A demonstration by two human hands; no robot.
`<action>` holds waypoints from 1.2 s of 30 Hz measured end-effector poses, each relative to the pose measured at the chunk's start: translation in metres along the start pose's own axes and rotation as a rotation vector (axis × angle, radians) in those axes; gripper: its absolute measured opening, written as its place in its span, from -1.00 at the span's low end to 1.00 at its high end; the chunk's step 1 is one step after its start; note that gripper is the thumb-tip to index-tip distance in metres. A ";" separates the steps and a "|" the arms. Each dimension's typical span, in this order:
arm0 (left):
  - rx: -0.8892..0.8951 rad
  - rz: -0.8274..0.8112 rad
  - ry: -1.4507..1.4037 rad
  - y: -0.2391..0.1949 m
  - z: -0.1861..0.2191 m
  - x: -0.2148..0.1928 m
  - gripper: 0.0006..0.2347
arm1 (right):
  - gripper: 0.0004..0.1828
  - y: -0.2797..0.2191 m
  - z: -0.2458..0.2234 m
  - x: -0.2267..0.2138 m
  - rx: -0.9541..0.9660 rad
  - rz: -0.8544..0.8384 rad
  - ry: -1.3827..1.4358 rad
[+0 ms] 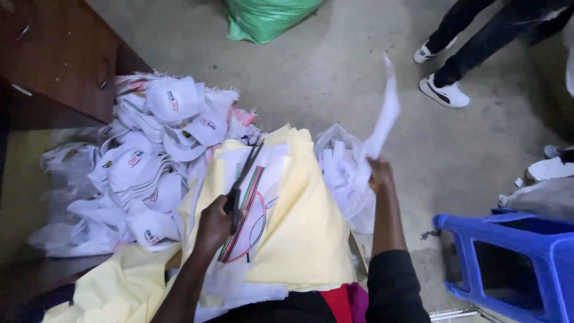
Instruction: Cutting out printed patterns from yellow fabric pieces using scissors
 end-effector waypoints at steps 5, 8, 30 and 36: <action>-0.027 0.123 0.066 0.013 -0.004 -0.005 -0.79 | -0.47 0.076 0.146 -0.033 0.199 -0.074 -0.317; -0.053 0.137 -0.059 0.017 -0.015 -0.015 -0.71 | -0.21 0.055 0.140 -0.010 0.237 -0.149 -0.580; 0.554 -0.518 -0.448 -0.139 0.086 0.008 -0.80 | -0.39 -0.355 -0.015 0.128 0.485 -0.743 0.529; 0.089 0.276 -0.059 0.009 -0.072 -0.039 -0.62 | -0.56 -0.374 -0.024 0.138 0.362 -0.609 0.270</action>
Point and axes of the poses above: each hand's wrist, its own y-axis towards the middle knuckle, its own x-axis out of the palm, z = x × y, the point moved 3 cm from there along y, towards the middle knuckle, and after that the axes turned 5 degrees about z, right-handed, at the moved point
